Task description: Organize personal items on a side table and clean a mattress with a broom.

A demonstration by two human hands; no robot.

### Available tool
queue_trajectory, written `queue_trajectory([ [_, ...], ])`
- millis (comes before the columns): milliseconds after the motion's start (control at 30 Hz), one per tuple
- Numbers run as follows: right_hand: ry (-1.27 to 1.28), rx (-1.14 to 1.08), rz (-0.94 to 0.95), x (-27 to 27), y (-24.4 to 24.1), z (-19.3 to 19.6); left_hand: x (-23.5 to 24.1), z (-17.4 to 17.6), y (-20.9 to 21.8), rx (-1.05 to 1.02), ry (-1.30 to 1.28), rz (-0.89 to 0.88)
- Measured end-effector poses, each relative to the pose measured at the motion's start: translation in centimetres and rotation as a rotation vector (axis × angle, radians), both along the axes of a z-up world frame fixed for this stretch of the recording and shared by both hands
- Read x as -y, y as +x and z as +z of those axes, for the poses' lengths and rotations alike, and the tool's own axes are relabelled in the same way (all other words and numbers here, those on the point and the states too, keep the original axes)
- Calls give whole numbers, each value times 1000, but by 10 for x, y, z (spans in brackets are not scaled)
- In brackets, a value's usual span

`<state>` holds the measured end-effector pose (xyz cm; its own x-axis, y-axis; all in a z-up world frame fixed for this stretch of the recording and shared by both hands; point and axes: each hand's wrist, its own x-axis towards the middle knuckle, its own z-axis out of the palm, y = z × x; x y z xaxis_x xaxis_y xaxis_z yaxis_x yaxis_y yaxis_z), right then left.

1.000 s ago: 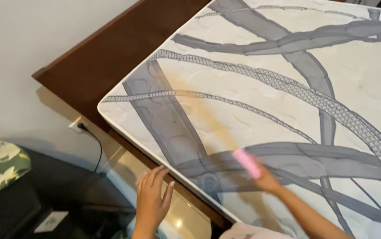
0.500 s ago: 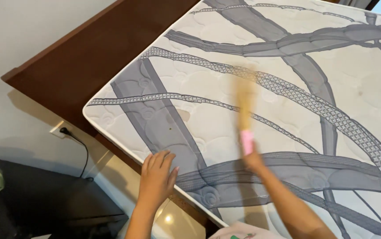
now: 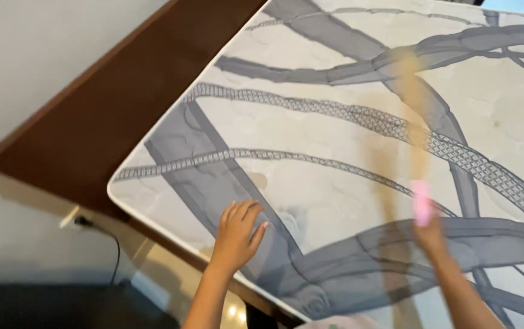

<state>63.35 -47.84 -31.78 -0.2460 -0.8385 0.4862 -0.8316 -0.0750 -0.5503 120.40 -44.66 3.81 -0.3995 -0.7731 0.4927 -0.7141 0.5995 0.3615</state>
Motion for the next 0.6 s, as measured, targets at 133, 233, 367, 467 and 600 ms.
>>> queue_trajectory([
  [133,204,489,-558,0,-54,43,47,-15,25,-11,30,-34],
  [233,165,611,-520,27,-65,35,78,-26,36,-2,75,-34],
  [367,117,762,-446,97,-80,-52,108,-30,43,0,87,-113],
  [467,276,721,-470,202,8,-19,132,-27,52,-6,96,-134],
  [600,456,360,-248,328,137,-9,165,-29,63,16,75,-123],
])
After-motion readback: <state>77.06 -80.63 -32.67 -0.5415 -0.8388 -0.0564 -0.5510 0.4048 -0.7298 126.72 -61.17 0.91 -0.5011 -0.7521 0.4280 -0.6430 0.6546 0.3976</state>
